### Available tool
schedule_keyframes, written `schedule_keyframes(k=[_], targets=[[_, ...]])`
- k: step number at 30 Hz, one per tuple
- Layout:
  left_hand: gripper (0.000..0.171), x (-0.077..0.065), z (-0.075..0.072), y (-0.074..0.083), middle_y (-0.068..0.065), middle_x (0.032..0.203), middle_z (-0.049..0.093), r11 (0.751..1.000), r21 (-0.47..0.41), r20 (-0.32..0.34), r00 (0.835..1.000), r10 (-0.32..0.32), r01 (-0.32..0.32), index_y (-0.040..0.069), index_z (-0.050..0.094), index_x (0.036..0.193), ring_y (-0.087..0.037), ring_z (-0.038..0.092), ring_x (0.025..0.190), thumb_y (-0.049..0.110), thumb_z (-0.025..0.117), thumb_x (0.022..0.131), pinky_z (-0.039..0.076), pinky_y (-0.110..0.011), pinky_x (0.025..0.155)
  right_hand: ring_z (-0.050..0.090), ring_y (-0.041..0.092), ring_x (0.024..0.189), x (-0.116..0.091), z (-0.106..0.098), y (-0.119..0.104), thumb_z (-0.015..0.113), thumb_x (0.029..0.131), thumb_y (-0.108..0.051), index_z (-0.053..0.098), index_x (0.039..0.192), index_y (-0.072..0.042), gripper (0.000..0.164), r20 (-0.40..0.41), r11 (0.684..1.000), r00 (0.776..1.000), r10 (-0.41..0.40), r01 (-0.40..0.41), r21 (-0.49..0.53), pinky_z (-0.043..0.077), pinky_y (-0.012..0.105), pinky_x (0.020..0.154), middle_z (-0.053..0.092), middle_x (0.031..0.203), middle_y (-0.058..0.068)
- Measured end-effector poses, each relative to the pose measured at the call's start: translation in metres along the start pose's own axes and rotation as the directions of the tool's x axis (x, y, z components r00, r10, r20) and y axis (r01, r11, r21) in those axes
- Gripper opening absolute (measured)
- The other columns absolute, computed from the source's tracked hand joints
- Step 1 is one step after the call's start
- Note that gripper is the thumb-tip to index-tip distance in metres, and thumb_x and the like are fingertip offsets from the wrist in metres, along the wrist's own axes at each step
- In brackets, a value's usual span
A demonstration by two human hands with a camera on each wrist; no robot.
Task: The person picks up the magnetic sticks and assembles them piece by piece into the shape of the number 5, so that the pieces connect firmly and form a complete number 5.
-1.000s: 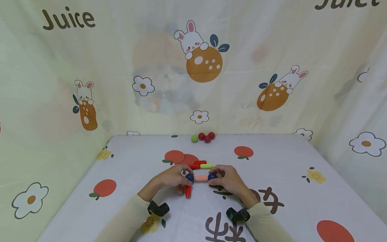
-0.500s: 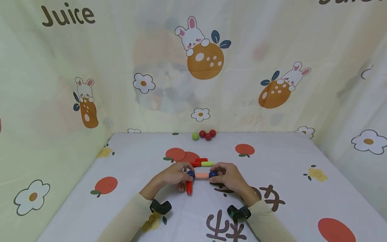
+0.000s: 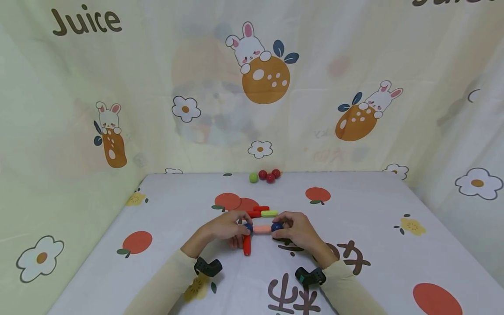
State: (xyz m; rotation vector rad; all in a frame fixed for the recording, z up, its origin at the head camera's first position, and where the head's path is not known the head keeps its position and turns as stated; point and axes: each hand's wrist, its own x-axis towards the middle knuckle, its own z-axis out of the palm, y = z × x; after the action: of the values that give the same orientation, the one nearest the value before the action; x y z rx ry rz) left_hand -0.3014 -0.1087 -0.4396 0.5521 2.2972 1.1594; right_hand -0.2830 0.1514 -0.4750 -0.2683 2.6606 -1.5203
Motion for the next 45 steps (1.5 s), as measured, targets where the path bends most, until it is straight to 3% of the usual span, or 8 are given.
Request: schedule_keyframes(k=[14, 19, 23, 30, 35, 40, 45], targets=[[0.022, 0.01, -0.016, 0.009, -0.01, 0.073, 0.069, 0.987, 0.161, 0.071, 0.997, 0.002, -0.013, 0.01, 0.065, 0.117, -0.019, 0.065, 0.059, 0.02, 0.066, 0.097, 0.057, -0.03, 0.059, 0.052, 0.022, 0.08, 0.0, -0.002, 0.002, 0.087, 0.08, -0.018, 0.075, 0.108, -0.015, 0.03, 0.002, 1.0, 1.0, 0.007, -0.007, 0.002, 0.041, 0.03, 0.063, 0.057, 0.08, 0.004], [0.018, 0.018, -0.026, 0.019, -0.008, 0.077, 0.068, 0.969, 0.245, 0.097, 0.995, -0.008, -0.016, 0.013, 0.067, 0.112, -0.018, 0.064, 0.06, 0.024, 0.066, 0.097, 0.055, -0.029, 0.057, 0.052, 0.022, 0.08, 0.001, -0.003, 0.003, 0.087, 0.08, -0.017, 0.075, 0.108, -0.015, 0.03, -0.003, 1.0, 1.0, 0.007, -0.007, 0.002, 0.04, 0.03, 0.062, 0.058, 0.081, 0.004], [0.015, 0.027, -0.036, 0.029, -0.011, 0.076, 0.07, 0.96, 0.279, 0.076, 0.996, -0.041, 0.018, 0.013, 0.068, 0.106, -0.02, 0.066, 0.058, 0.026, 0.065, 0.098, 0.056, -0.029, 0.056, 0.052, 0.022, 0.079, 0.002, -0.005, 0.003, 0.087, 0.08, -0.017, 0.075, 0.107, -0.015, 0.03, -0.007, 1.0, 1.0, 0.005, -0.005, -0.002, 0.04, 0.029, 0.062, 0.058, 0.081, 0.004], [0.019, 0.051, -0.06, 0.036, -0.009, 0.083, 0.065, 0.925, 0.373, -0.102, 0.994, -0.041, 0.076, 0.009, 0.069, 0.11, -0.02, 0.063, 0.062, 0.023, 0.062, 0.098, 0.057, -0.03, 0.058, 0.052, 0.022, 0.078, 0.001, -0.006, 0.003, 0.088, 0.08, -0.017, 0.075, 0.108, -0.017, 0.03, -0.005, 1.0, 1.0, 0.017, -0.017, 0.002, 0.039, 0.029, 0.061, 0.057, 0.079, 0.004], [0.017, 0.07, -0.07, 0.036, -0.007, 0.099, 0.065, 0.91, 0.396, -0.212, 0.976, -0.042, 0.125, 0.01, 0.069, 0.109, -0.022, 0.061, 0.084, 0.021, 0.064, 0.097, 0.054, -0.032, 0.071, 0.052, 0.022, 0.079, 0.0, -0.006, 0.002, 0.087, 0.08, -0.016, 0.075, 0.108, -0.016, 0.03, -0.008, 1.0, 1.0, 0.021, -0.021, 0.004, 0.04, 0.029, 0.061, 0.057, 0.08, 0.004], [0.021, 0.086, -0.074, 0.036, -0.008, 0.112, 0.064, 0.908, 0.364, -0.283, 0.954, -0.104, 0.207, 0.009, 0.067, 0.114, -0.024, 0.057, 0.099, 0.022, 0.063, 0.098, 0.052, -0.038, 0.084, 0.052, 0.021, 0.079, 0.0, -0.005, 0.002, 0.087, 0.081, -0.018, 0.075, 0.108, -0.016, 0.03, -0.016, 1.0, 1.0, 0.019, -0.019, 0.002, 0.04, 0.029, 0.06, 0.057, 0.08, 0.004], [0.025, 0.1, -0.079, 0.037, -0.009, 0.116, 0.063, 0.903, 0.335, -0.341, 0.928, -0.151, 0.27, 0.01, 0.066, 0.119, -0.026, 0.057, 0.101, 0.023, 0.063, 0.098, 0.056, -0.04, 0.083, 0.052, 0.021, 0.076, 0.0, -0.002, 0.0, 0.086, 0.082, -0.018, 0.076, 0.108, -0.017, 0.028, 0.004, 1.0, 1.0, 0.004, -0.004, 0.011, 0.04, 0.028, 0.059, 0.054, 0.077, 0.004]])
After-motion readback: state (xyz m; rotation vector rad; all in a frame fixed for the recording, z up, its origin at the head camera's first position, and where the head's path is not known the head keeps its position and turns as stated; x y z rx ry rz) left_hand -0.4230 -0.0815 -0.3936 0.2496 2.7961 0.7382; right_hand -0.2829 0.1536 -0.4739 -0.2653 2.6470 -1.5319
